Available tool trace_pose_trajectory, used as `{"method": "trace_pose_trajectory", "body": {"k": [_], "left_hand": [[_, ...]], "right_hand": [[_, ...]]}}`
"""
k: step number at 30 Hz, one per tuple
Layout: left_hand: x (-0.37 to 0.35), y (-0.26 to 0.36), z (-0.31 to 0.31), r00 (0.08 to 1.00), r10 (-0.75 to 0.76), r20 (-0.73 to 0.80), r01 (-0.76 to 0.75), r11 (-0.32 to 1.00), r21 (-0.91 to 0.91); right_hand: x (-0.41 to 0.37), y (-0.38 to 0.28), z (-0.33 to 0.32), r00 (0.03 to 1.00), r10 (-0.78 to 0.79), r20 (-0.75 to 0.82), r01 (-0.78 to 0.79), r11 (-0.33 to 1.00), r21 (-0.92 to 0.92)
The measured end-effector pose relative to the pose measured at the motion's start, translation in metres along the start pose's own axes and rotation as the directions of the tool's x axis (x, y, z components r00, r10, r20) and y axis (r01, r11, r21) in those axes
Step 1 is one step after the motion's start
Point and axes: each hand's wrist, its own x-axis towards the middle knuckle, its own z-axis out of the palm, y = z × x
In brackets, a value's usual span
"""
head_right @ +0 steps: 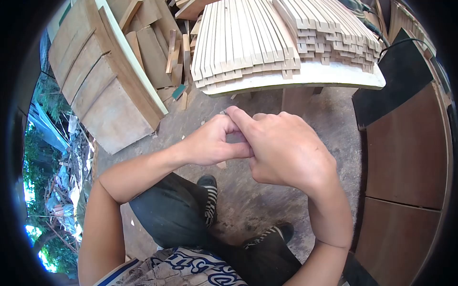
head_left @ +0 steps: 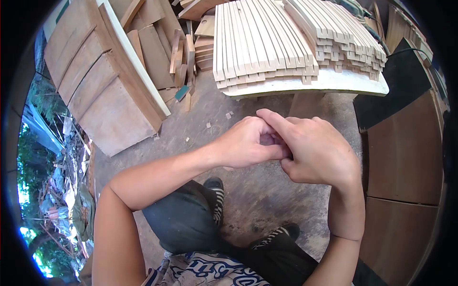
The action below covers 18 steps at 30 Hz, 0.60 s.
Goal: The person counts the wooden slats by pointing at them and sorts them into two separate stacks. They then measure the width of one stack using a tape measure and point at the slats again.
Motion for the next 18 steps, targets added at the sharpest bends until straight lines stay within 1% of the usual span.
{"method": "trace_pose_trajectory", "body": {"k": [1, 3, 4, 6, 7, 9, 10, 11, 12, 13, 15, 16, 17, 18], "left_hand": [[0.0, 0.001, 0.0, 1.0, -0.007, 0.001, 0.007, 1.0, 0.0], [-0.001, 0.005, -0.001, 0.997, -0.071, -0.019, 0.069, 0.994, -0.084], [-0.002, 0.003, 0.001, 0.997, -0.073, -0.026, 0.071, 0.994, -0.087], [-0.001, -0.002, 0.007, 0.991, -0.113, -0.072, 0.077, 0.921, -0.381], [-0.001, -0.005, 0.007, 0.99, -0.114, -0.081, 0.075, 0.921, -0.381], [-0.001, -0.01, 0.006, 0.994, -0.105, -0.034, 0.081, 0.902, -0.424], [-0.003, -0.004, 0.006, 0.995, -0.09, -0.033, 0.064, 0.881, -0.469], [-0.005, -0.002, 0.004, 0.995, -0.091, -0.041, 0.061, 0.88, -0.471], [-0.007, 0.0, 0.001, 0.997, -0.082, -0.015, 0.068, 0.904, -0.423], [-0.009, 0.003, -0.002, 0.997, -0.073, 0.011, 0.072, 0.925, -0.373], [-0.014, 0.01, -0.005, 0.997, -0.069, -0.036, 0.049, 0.914, -0.403], [-0.014, 0.007, -0.007, 0.996, -0.041, -0.08, 0.005, 0.914, -0.406], [-0.014, 0.006, -0.008, 0.992, -0.01, -0.122, -0.04, 0.912, -0.408], [-0.016, 0.007, -0.011, 0.992, -0.005, -0.129, -0.049, 0.911, -0.409]], "right_hand": [[0.001, 0.0, 0.0, 1.0, 0.0, 0.001, 0.0, 1.0, 0.007], [0.002, 0.0, 0.001, 1.0, 0.008, -0.026, -0.007, 1.0, 0.024], [0.003, 0.0, 0.001, 1.0, 0.002, -0.022, -0.001, 1.0, 0.024], [0.005, -0.002, 0.0, 0.999, 0.045, -0.011, -0.044, 0.999, 0.016], [0.006, -0.001, 0.0, 0.999, 0.036, -0.008, -0.036, 0.999, 0.015], [0.006, 0.003, -0.002, 1.0, -0.009, -0.03, 0.013, 0.989, 0.146], [0.006, 0.005, -0.002, 0.999, -0.018, -0.027, 0.022, 0.989, 0.147], [0.004, 0.006, -0.003, 0.997, -0.037, -0.063, 0.049, 0.978, 0.201], [0.002, 0.009, -0.006, 0.994, -0.052, -0.1, 0.075, 0.965, 0.252], [-0.001, 0.012, -0.011, 0.994, -0.056, -0.097, 0.079, 0.965, 0.248], [-0.007, 0.019, -0.025, 0.995, -0.078, -0.056, 0.091, 0.952, 0.291], [-0.012, 0.024, -0.036, 1.0, 0.0, 0.031, -0.013, 0.914, 0.405], [-0.019, 0.03, -0.039, 0.998, 0.054, 0.028, -0.061, 0.891, 0.45], [-0.025, 0.034, -0.046, 0.997, 0.076, 0.022, -0.078, 0.905, 0.418]]}}
